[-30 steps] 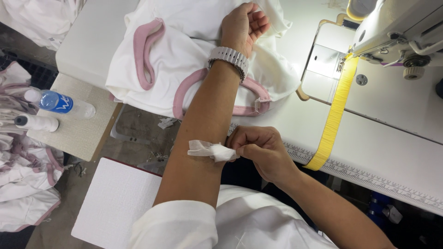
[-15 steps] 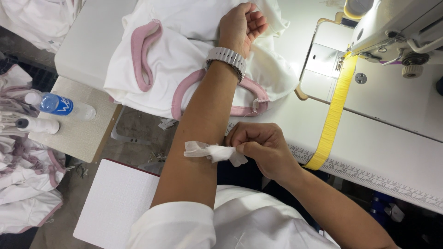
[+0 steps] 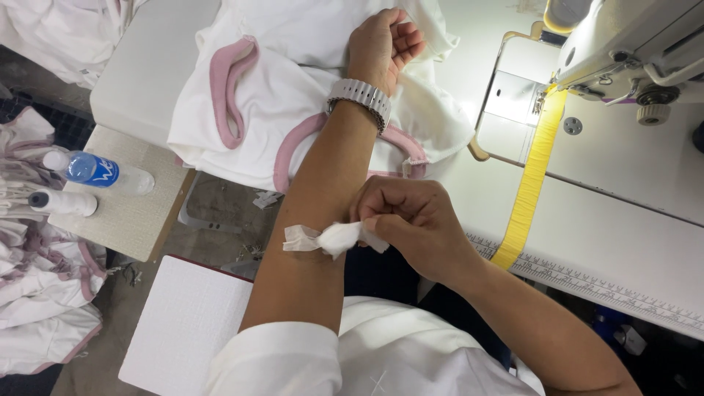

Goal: The person is carefully peeling and removing a white adhesive bandage from their forearm while at a sewing workstation.

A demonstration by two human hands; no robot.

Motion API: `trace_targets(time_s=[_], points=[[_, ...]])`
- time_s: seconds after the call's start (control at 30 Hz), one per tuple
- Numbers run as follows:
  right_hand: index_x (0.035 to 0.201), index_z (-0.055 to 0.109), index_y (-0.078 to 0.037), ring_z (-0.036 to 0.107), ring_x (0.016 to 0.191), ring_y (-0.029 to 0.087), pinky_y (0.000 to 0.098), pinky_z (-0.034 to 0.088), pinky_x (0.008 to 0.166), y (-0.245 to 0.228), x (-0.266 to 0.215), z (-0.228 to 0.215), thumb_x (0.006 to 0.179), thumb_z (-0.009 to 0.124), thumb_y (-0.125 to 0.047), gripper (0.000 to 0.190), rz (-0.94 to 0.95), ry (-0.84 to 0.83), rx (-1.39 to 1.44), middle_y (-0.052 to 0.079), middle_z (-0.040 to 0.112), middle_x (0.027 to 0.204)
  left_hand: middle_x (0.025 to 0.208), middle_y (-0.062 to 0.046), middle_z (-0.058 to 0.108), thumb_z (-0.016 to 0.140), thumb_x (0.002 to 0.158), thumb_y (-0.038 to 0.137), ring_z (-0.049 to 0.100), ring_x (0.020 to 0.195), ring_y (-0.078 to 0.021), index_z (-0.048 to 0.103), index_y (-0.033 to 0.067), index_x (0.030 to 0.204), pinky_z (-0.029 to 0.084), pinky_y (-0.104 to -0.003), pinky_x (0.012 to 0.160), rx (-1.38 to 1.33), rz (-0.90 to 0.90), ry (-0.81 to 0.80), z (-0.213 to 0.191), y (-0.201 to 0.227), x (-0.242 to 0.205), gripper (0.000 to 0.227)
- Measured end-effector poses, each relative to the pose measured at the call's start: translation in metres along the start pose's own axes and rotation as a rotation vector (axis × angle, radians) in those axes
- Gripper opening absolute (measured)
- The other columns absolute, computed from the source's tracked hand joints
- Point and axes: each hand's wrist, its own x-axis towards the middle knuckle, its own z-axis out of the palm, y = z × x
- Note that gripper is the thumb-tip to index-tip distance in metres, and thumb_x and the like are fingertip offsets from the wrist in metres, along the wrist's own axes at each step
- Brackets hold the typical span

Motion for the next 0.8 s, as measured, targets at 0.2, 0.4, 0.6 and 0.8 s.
trace_targets(time_s=[0.2, 0.4, 0.6, 0.8], points=[[0.068, 0.055, -0.007, 0.063, 0.072, 0.015, 0.0256, 0.046, 0.062, -0.008, 0.015, 0.003, 0.078, 0.05, 0.003, 0.015, 0.016, 0.013, -0.053, 0.005, 0.061, 0.069, 0.071, -0.016, 0.065, 0.061, 0.08, 0.008, 0.067, 0.062, -0.029, 0.064, -0.0003, 0.084, 0.064, -0.046, 0.071, 0.0, 0.005, -0.008, -0.001, -0.002, 0.003, 0.01], [0.072, 0.059, -0.003, 0.056, 0.06, 0.014, 0.0254, 0.045, 0.058, -0.004, 0.02, 0.004, 0.083, 0.051, 0.003, 0.015, 0.086, 0.02, 0.067, 0.008, 0.062, 0.07, 0.069, -0.015, 0.064, 0.061, 0.079, 0.007, 0.066, 0.061, -0.0283, 0.063, 0.0001, 0.082, 0.064, -0.045, 0.071, -0.006, 0.01, -0.012, -0.001, -0.002, 0.002, 0.008], [0.072, 0.059, -0.004, 0.055, 0.06, 0.013, 0.0251, 0.043, 0.058, -0.006, 0.019, 0.002, 0.083, 0.051, 0.002, 0.015, 0.111, 0.001, 0.044, 0.007, 0.061, 0.069, 0.07, -0.016, 0.065, 0.062, 0.08, 0.007, 0.067, 0.062, -0.0294, 0.064, -0.0003, 0.085, 0.064, -0.046, 0.072, -0.005, 0.0, -0.006, -0.001, -0.002, 0.003, 0.009], [0.071, 0.059, -0.005, 0.054, 0.058, 0.01, 0.0239, 0.042, 0.057, -0.002, 0.007, -0.004, 0.083, 0.054, -0.004, 0.013, 0.109, -0.049, 0.009, 0.003, 0.06, 0.063, 0.069, -0.015, 0.064, 0.061, 0.079, 0.007, 0.066, 0.061, -0.0284, 0.062, 0.0004, 0.082, 0.064, -0.046, 0.072, 0.0, -0.005, -0.007, 0.0, -0.002, 0.004, 0.008]])
